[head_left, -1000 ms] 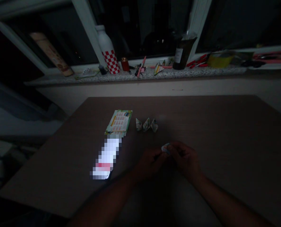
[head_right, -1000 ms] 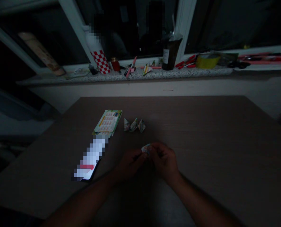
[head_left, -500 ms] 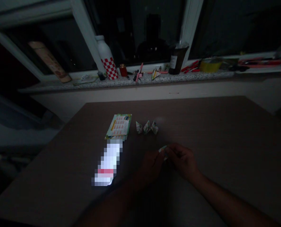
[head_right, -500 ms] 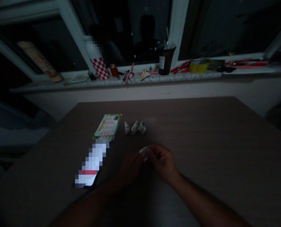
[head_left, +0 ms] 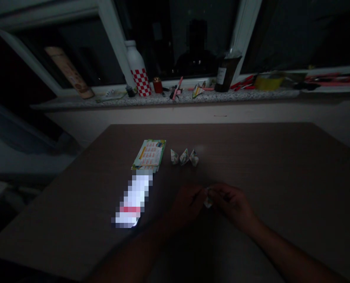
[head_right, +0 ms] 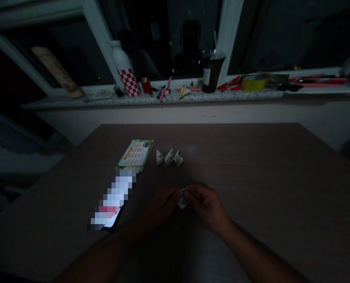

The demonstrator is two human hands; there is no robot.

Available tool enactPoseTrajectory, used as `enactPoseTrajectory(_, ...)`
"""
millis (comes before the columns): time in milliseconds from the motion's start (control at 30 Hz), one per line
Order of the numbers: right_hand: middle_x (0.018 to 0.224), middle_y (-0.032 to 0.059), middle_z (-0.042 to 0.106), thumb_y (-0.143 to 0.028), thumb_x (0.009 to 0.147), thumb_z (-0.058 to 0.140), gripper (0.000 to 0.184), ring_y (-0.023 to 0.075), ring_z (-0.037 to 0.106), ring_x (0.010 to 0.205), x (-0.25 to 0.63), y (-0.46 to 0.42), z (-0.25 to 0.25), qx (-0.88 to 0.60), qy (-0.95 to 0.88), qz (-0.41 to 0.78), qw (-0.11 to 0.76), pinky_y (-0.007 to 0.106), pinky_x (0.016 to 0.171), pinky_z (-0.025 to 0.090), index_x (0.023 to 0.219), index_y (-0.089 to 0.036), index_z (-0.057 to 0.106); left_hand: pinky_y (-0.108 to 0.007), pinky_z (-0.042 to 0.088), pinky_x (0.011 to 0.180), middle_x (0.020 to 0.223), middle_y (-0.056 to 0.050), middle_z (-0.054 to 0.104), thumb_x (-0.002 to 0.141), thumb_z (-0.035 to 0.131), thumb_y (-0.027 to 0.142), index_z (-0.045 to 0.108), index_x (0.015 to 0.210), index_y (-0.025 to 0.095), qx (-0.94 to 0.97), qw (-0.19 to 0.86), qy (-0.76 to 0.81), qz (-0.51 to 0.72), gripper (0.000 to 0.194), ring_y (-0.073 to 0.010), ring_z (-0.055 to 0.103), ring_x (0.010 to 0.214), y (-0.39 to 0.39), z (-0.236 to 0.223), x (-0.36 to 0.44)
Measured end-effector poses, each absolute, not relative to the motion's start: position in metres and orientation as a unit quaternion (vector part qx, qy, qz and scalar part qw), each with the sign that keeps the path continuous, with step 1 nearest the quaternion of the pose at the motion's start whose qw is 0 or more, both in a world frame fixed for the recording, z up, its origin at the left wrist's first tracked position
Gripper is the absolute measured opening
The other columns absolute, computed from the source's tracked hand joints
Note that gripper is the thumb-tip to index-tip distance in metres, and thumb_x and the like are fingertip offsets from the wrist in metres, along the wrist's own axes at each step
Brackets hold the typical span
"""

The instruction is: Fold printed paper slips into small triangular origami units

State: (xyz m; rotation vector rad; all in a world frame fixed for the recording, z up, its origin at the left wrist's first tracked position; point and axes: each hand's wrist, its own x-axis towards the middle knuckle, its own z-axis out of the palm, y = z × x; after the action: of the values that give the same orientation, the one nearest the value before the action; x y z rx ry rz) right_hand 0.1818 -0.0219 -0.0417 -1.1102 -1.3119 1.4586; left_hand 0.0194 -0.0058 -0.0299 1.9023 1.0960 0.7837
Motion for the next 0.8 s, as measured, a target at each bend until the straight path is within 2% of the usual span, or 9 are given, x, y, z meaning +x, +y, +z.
enactPoseTrajectory(100,0.053,-0.0041,0.053,-0.05,0.075,0.066,0.036,0.0059,0.043,0.043,0.1862,-0.0194,-0.0418,-0.442,-0.523,0.609,0.399,0.018,0.041,0.033,0.079,-0.015,0.06,-0.021,0.028,0.051,0.056,0.004,0.043,0.09,0.039,0.035,0.051,0.062,0.015,0.738,0.427,0.433,0.293,0.036,-0.0093,0.041,0.053,-0.0044,-0.031,0.0196)
enactPoseTrajectory(200,0.051,-0.0053,0.051,-0.052,0.073,0.068,0.038,0.0055,0.042,0.041,0.1863,-0.0174,-0.0429,-0.442,-0.521,0.62,0.386,0.018,0.04,0.033,0.076,-0.016,0.057,-0.021,0.027,0.052,0.056,0.004,0.043,0.089,0.04,0.03,0.049,0.062,0.015,0.748,0.408,0.434,0.291,0.032,-0.0091,0.041,0.053,-0.0043,-0.0296,0.0184)
enactPoseTrajectory(467,0.058,-0.0033,0.057,-0.053,0.077,0.064,0.037,0.0074,0.05,0.048,0.1835,-0.0196,-0.0402,-0.414,-0.544,0.623,0.38,0.019,0.046,0.039,0.079,-0.016,0.056,-0.022,0.03,0.054,0.059,0.002,0.049,0.089,0.04,0.031,0.052,0.065,0.015,0.735,0.389,0.443,0.335,0.032,-0.0104,0.046,0.056,-0.009,-0.0276,0.0169)
enactPoseTrajectory(633,0.06,-0.0015,0.06,-0.051,0.075,0.067,0.036,0.0089,0.053,0.051,0.1831,-0.0204,-0.0469,-0.418,-0.549,0.619,0.376,0.02,0.048,0.039,0.078,-0.016,0.058,-0.022,0.027,0.051,0.056,0.004,0.043,0.087,0.043,0.032,0.05,0.061,0.015,0.729,0.405,0.448,0.323,0.031,-0.0092,0.04,0.053,-0.0084,-0.0304,0.0144)
enactPoseTrajectory(800,0.055,-0.0041,0.057,-0.052,0.072,0.069,0.038,0.0075,0.049,0.046,0.1837,-0.0186,-0.0476,-0.421,-0.543,0.626,0.37,0.019,0.044,0.037,0.082,-0.016,0.059,-0.022,0.025,0.05,0.054,0.005,0.039,0.087,0.043,0.033,0.047,0.06,0.015,0.725,0.418,0.454,0.304,0.033,-0.0087,0.037,0.052,-0.008,-0.0295,0.0134)
